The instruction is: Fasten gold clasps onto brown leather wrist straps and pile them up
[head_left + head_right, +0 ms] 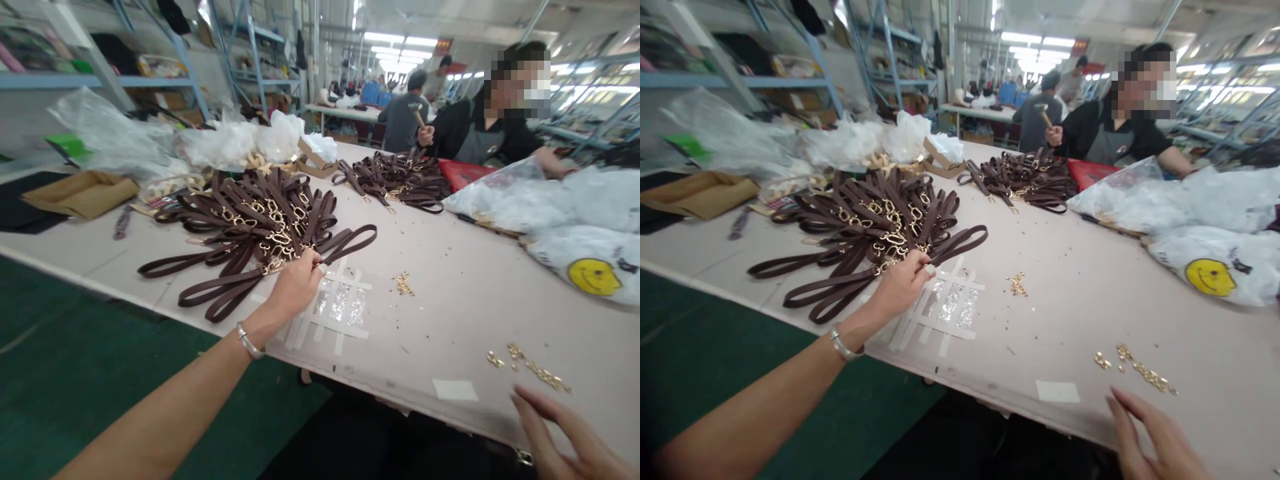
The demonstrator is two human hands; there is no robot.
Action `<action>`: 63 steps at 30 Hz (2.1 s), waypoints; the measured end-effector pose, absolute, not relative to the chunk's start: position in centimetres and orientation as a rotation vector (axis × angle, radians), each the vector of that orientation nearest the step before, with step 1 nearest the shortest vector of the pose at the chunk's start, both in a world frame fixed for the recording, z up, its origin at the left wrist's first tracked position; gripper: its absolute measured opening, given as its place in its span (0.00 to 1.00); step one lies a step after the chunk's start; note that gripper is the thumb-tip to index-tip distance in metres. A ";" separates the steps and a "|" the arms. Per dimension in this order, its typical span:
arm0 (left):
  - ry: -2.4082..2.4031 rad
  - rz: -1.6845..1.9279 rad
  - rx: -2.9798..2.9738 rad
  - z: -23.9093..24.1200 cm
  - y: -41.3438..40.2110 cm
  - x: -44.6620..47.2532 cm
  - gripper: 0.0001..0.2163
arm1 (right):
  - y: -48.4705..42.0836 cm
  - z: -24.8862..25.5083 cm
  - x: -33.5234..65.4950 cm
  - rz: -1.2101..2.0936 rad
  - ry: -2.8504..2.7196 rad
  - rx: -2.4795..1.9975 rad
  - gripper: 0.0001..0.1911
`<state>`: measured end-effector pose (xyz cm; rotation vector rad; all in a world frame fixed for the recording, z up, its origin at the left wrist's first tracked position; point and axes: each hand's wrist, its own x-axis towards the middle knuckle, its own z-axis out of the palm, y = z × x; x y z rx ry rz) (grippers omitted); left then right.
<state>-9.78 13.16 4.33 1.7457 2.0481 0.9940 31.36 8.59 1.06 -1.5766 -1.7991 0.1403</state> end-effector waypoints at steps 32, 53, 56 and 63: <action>1.085 1.219 0.708 3.1 4.3 -0.5 0.17 | 9.5 1.9 16.0 1.061 -1.695 -1.107 0.11; 1.297 1.146 1.438 1.9 1.3 -1.3 0.17 | 6.9 4.3 16.5 0.997 -2.024 -0.990 0.06; 1.247 1.117 1.514 1.6 1.1 -1.4 0.16 | 6.4 4.3 16.8 1.052 -2.006 -1.035 0.06; 1.164 1.013 1.622 1.3 0.7 -0.8 0.20 | 5.4 4.0 17.6 0.977 -1.951 -1.231 0.13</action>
